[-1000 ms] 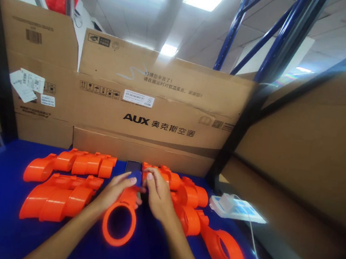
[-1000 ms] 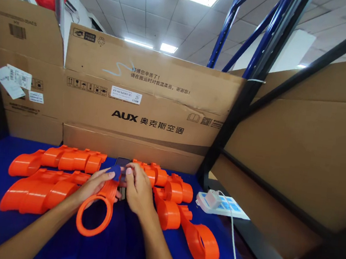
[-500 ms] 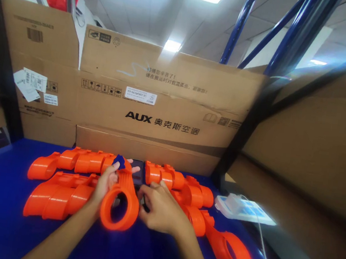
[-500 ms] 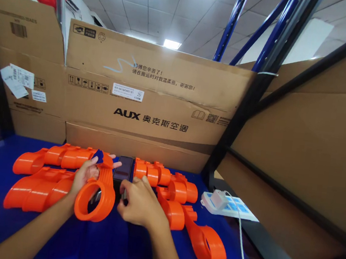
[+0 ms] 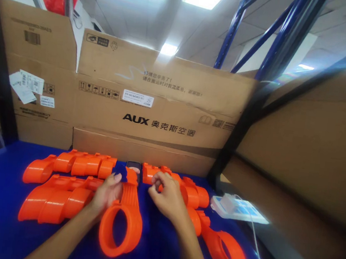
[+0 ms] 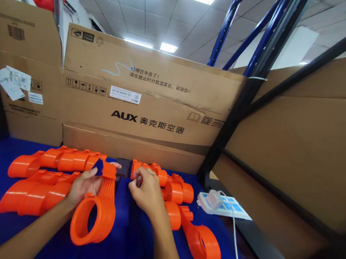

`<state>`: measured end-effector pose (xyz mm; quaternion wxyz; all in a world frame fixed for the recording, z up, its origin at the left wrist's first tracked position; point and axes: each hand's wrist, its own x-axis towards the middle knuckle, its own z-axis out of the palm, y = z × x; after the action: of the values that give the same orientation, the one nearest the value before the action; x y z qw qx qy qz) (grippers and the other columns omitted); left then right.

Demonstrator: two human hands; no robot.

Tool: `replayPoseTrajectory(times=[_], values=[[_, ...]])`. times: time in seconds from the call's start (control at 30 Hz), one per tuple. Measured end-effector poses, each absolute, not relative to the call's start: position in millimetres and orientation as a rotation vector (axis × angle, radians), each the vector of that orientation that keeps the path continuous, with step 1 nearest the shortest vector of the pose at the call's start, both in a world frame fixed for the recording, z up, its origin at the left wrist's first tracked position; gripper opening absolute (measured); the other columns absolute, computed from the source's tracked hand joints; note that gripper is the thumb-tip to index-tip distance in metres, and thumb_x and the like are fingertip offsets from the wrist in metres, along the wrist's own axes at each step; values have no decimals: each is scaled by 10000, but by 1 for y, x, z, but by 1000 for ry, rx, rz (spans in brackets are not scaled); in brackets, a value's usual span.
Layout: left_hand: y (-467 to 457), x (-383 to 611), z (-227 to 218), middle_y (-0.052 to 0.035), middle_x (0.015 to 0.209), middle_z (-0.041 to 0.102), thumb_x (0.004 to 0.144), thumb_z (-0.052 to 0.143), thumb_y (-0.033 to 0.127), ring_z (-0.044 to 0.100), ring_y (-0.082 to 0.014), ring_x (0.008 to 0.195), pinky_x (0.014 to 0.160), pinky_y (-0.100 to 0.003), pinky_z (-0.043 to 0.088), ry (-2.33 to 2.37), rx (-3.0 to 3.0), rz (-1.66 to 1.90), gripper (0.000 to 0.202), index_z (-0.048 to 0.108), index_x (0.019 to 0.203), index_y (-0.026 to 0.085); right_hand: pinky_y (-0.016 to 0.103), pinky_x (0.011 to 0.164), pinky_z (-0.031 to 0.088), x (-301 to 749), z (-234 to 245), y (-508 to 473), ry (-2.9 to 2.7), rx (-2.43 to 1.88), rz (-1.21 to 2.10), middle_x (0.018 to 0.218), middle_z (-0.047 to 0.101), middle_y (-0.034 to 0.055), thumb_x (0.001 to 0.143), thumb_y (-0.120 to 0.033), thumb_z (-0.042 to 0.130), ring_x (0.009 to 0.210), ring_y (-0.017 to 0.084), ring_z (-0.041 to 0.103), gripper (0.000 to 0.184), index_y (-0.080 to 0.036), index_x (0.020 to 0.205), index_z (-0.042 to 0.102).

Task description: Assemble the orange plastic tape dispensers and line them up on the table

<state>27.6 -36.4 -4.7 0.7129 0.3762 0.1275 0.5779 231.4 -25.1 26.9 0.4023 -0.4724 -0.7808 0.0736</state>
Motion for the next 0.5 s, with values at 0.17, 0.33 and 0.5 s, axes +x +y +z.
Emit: replayPoseTrajectory(times=[0.17, 0.33, 0.5], values=[[-46, 31, -4, -139, 1128, 729, 764, 706, 270, 645, -335, 1124, 937, -427, 519, 255, 977, 1110, 479, 665, 1229, 163, 281, 591, 411, 232, 21, -18, -1663, -1161, 285, 640, 599, -20, 693, -169, 585, 598, 175, 549, 99, -232, 770, 583], [-44, 32, -8, -158, 1127, 726, 763, 725, 239, 647, -335, 1120, 952, -435, 506, 303, 983, 1101, 475, 660, 1223, 141, 261, 536, 384, 227, 20, -16, -1487, -990, 595, 597, 531, -38, 762, -257, 649, 548, 144, 494, 83, -218, 801, 586], [-42, 31, -5, -138, 1105, 734, 800, 661, 338, 658, -331, 1103, 962, -450, 497, 235, 827, 1191, 572, 569, 1336, 162, 263, 560, 433, 217, 22, -20, -1394, -831, 884, 635, 563, -21, 871, -466, 627, 583, 149, 536, 242, -225, 851, 616]])
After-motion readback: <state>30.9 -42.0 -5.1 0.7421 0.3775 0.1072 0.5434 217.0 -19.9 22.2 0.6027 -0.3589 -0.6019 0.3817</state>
